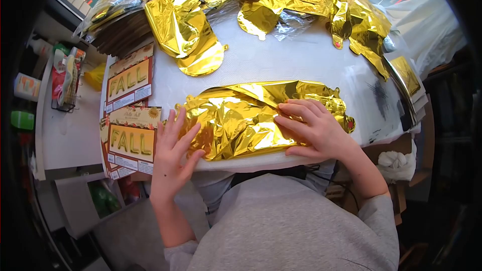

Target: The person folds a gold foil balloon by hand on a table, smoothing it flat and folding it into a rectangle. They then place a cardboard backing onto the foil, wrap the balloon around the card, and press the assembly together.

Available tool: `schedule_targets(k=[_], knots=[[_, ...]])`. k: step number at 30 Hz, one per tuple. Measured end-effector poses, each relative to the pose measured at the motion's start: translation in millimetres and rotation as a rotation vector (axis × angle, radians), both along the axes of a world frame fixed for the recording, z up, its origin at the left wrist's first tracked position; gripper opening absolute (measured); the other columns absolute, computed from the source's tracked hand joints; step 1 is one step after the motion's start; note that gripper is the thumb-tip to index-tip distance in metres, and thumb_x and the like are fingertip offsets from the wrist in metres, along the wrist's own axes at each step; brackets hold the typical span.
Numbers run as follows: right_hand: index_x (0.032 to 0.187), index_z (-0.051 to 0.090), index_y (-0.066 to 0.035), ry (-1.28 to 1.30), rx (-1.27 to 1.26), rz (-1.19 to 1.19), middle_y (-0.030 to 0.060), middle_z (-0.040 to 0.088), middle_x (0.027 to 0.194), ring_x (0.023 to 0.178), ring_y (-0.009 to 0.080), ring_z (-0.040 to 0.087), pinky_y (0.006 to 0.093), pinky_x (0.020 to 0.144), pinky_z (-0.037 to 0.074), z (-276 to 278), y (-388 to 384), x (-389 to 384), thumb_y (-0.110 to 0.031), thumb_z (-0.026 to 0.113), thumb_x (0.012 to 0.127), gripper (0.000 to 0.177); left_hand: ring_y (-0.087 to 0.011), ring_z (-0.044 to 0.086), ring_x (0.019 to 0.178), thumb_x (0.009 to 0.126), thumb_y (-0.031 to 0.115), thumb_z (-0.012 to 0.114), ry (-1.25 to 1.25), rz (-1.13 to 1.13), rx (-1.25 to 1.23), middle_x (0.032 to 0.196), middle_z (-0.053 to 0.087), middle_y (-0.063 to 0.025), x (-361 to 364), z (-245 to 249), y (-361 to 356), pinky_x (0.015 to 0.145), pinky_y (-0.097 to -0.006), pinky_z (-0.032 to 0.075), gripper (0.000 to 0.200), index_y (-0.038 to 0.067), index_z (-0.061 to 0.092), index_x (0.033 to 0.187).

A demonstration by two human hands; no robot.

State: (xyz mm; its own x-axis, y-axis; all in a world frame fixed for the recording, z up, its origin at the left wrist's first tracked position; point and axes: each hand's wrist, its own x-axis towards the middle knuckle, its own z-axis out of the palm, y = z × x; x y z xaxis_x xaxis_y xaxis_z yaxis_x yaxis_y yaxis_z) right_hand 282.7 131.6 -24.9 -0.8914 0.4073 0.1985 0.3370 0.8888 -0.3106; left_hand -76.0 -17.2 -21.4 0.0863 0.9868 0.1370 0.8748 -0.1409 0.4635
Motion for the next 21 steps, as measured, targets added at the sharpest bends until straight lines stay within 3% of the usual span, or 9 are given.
schedule_targets(k=[3, 12, 14, 21], knots=[[0.143, 0.063, -0.009, -0.013, 0.000, -0.003, 0.0152, 0.055, 0.151, 0.141, 0.0371, 0.052, 0.0523, 0.115, 0.041, 2, 1, 1, -0.055, 0.071, 0.093, 0.068, -0.0399, 0.033, 0.158, 0.090, 0.018, 0.079, -0.025, -0.038, -0.023, 0.169, 0.040, -0.0149, 9, 6, 5, 0.129, -0.0610, 0.018, 0.060, 0.012, 0.064, 0.147], [0.142, 0.064, -0.009, -0.034, 0.011, -0.011, 0.0159, 0.054, 0.153, 0.144, 0.0375, 0.049, 0.0526, 0.118, 0.038, 4, 1, 2, -0.054, 0.071, 0.092, 0.068, -0.0403, 0.032, 0.158, 0.087, 0.012, 0.081, 0.068, -0.029, -0.036, 0.169, 0.041, -0.0151, 0, -13, 16, 0.130, -0.0546, 0.023, 0.065, 0.011, 0.062, 0.149], [0.143, 0.063, -0.009, -0.035, 0.014, -0.025, 0.0158, 0.054, 0.153, 0.144, 0.0374, 0.049, 0.0525, 0.119, 0.038, 5, 1, 2, -0.054, 0.071, 0.092, 0.068, -0.0404, 0.032, 0.158, 0.088, 0.009, 0.078, -0.102, -0.024, -0.078, 0.169, 0.039, -0.0172, 3, -15, 15, 0.129, -0.0503, 0.026, 0.062, 0.009, 0.062, 0.149], [0.143, 0.061, -0.008, -0.016, 0.013, -0.005, 0.0159, 0.055, 0.150, 0.139, 0.0374, 0.052, 0.0524, 0.118, 0.038, 1, 4, 3, -0.055, 0.069, 0.094, 0.068, -0.0404, 0.031, 0.159, 0.092, 0.003, 0.072, -0.146, -0.053, -0.080, 0.170, 0.036, -0.0207, 10, -15, 16, 0.129, -0.0474, 0.028, 0.059, 0.005, 0.060, 0.149]])
